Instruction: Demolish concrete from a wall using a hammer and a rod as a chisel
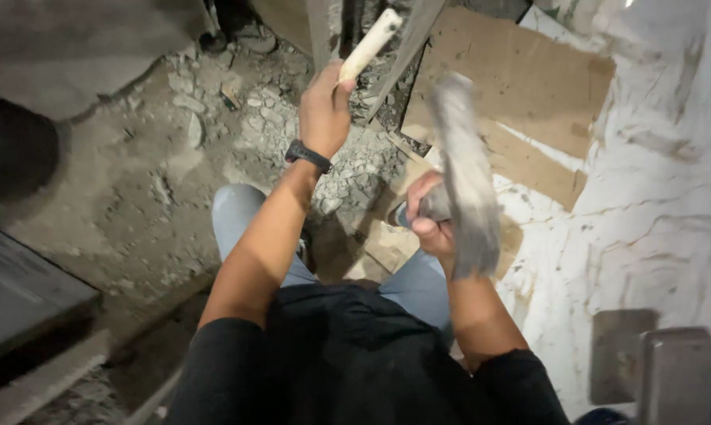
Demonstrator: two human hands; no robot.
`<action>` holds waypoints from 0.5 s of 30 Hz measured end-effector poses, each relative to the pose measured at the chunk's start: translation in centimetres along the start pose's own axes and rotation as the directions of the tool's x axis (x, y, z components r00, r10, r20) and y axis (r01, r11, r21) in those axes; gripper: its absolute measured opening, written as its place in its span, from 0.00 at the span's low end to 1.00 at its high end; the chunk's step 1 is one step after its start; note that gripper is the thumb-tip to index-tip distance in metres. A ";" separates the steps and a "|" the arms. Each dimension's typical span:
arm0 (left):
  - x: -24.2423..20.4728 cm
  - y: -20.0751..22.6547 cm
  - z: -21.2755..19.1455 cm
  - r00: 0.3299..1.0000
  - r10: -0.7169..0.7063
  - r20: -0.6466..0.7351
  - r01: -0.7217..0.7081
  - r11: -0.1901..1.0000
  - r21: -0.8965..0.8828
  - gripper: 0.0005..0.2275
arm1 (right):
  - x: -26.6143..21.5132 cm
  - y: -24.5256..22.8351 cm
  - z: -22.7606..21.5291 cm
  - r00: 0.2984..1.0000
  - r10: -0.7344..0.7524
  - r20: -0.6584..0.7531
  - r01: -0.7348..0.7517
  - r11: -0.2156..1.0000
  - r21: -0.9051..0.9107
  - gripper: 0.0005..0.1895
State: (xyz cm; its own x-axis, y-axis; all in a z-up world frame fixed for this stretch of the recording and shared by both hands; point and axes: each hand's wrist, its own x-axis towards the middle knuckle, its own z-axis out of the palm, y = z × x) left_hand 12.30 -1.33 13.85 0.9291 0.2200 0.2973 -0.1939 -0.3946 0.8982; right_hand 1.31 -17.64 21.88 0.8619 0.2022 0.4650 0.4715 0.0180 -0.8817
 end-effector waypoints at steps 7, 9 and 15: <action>-0.7 -2.0 2.0 0.976 -0.201 0.087 0.203 0.979 -0.008 0.09 | 0.4 9.1 -2.6 0.775 0.613 -0.157 -0.632 0.750 -0.192 0.17; -1.2 -2.6 2.7 0.980 -0.184 0.072 0.179 0.982 0.064 0.06 | -0.2 7.2 -2.8 0.691 0.709 -0.137 -0.710 0.702 0.052 0.19; -8.6 -7.7 2.7 0.911 -0.299 0.285 0.356 0.918 -0.176 0.14 | -6.6 7.7 -3.4 0.701 0.702 -0.125 -0.707 0.707 0.001 0.26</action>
State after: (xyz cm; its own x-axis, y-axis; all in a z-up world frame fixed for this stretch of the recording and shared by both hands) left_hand 6.64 -2.63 3.52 0.9939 0.0639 -0.0899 0.0974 -0.1263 0.9872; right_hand -0.06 -22.20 12.31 0.9586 0.0321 -0.2829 -0.2767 -0.1294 -0.9522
